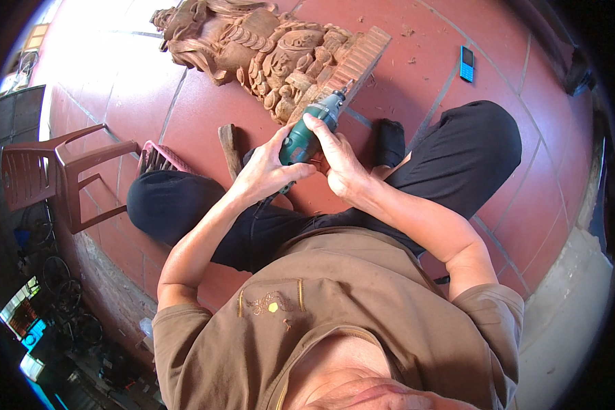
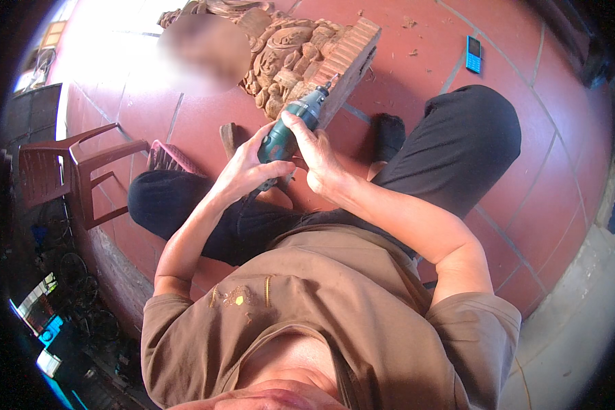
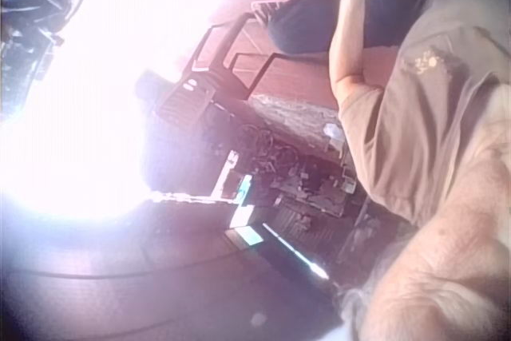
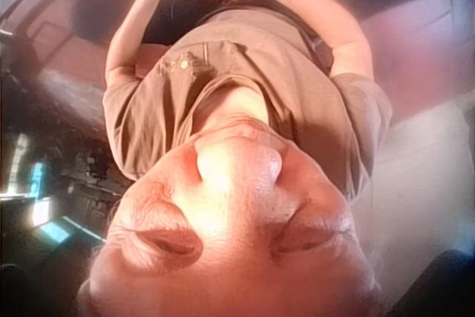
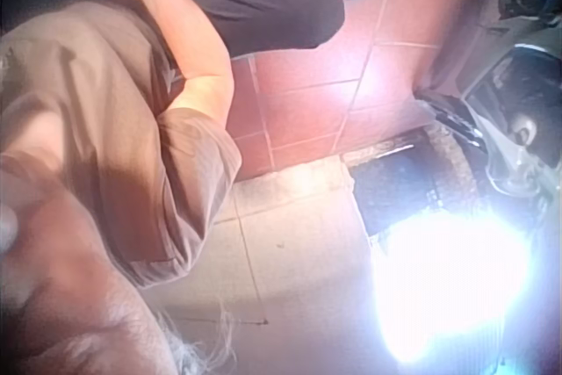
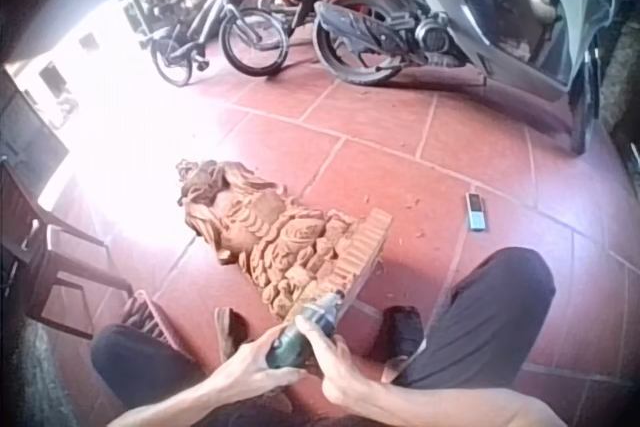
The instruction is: The person uses a handheld rotary tool to carve details into a large wooden relief sculpture. They sit on the floor and guide the tool along the surface to refine the carved patterns.
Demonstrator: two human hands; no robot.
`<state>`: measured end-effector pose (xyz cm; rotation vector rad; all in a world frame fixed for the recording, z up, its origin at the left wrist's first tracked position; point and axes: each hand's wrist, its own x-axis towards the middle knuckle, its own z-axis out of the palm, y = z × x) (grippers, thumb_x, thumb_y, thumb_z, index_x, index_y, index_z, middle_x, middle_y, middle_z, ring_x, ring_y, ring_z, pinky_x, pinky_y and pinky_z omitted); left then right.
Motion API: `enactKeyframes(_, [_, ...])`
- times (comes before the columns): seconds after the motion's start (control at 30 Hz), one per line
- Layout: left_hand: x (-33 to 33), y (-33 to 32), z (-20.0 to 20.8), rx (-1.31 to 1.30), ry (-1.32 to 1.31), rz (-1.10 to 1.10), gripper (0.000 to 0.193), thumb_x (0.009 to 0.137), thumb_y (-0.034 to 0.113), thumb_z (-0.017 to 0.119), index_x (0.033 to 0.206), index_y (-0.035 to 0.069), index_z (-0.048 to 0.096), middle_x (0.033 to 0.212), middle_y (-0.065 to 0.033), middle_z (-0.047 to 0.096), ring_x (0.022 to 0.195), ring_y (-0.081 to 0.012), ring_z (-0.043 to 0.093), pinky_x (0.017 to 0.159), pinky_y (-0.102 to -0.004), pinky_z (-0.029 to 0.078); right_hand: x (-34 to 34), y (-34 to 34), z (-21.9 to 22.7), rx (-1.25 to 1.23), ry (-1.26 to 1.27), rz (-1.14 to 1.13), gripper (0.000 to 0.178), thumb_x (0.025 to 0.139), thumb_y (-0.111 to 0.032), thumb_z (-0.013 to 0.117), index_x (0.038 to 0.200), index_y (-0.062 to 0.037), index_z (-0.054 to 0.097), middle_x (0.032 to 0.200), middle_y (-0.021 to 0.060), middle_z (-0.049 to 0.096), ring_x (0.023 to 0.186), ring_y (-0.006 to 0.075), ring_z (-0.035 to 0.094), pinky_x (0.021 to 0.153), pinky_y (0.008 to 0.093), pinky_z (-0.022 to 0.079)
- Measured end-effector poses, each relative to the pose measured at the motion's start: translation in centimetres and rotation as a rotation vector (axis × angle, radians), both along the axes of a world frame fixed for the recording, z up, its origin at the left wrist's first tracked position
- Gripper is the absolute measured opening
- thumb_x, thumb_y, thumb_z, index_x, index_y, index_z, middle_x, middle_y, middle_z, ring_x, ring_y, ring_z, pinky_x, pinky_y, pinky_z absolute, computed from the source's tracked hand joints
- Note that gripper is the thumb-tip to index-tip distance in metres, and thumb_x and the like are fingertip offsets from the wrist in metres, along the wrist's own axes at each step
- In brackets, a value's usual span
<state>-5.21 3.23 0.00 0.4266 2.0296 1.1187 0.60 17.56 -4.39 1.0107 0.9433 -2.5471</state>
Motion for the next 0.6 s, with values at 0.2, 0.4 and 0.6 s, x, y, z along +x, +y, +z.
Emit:
enactKeyframes(0.2, [0.00, 0.35, 0.22, -0.010, -0.025, -0.014, 0.079, 0.072, 0.030, 0.078, 0.137, 0.003, 0.043, 0.096, -0.0157, 0.067, 0.084, -0.0233, 0.066, 0.078, -0.0343, 0.052, 0.20, 0.12, 0.40, 0.006, -0.008, -0.036, 0.047, 0.083, -0.045, 0.071, 0.107, -0.0065, 0.061, 0.095, 0.0042, 0.065, 0.081, 0.0141, 0.065, 0.071, 0.0311, 0.054])
enactKeyframes(0.4, [-0.18, 0.28, 0.42, -0.036, -0.082, -0.007, 0.081, 0.071, 0.031, 0.078, 0.138, 0.002, 0.042, 0.097, -0.0151, 0.067, 0.086, -0.0227, 0.065, 0.079, -0.0341, 0.052, 0.15, 0.08, 0.49, -0.010, -0.010, -0.033, 0.045, 0.083, -0.044, 0.071, 0.106, -0.0060, 0.061, 0.094, 0.0047, 0.064, 0.082, 0.0143, 0.064, 0.074, 0.0309, 0.053])
enactKeyframes(0.6, [-0.26, -0.28, -0.16, 0.016, -0.047, 0.024, 0.084, 0.071, 0.031, 0.078, 0.140, 0.001, 0.039, 0.094, -0.0143, 0.066, 0.080, -0.0204, 0.066, 0.072, -0.0321, 0.053, -0.42, -0.59, -0.11, 0.000, 0.001, -0.051, 0.046, 0.083, -0.043, 0.072, 0.107, -0.0051, 0.060, 0.094, 0.0056, 0.063, 0.083, 0.0148, 0.063, 0.071, 0.0320, 0.053])
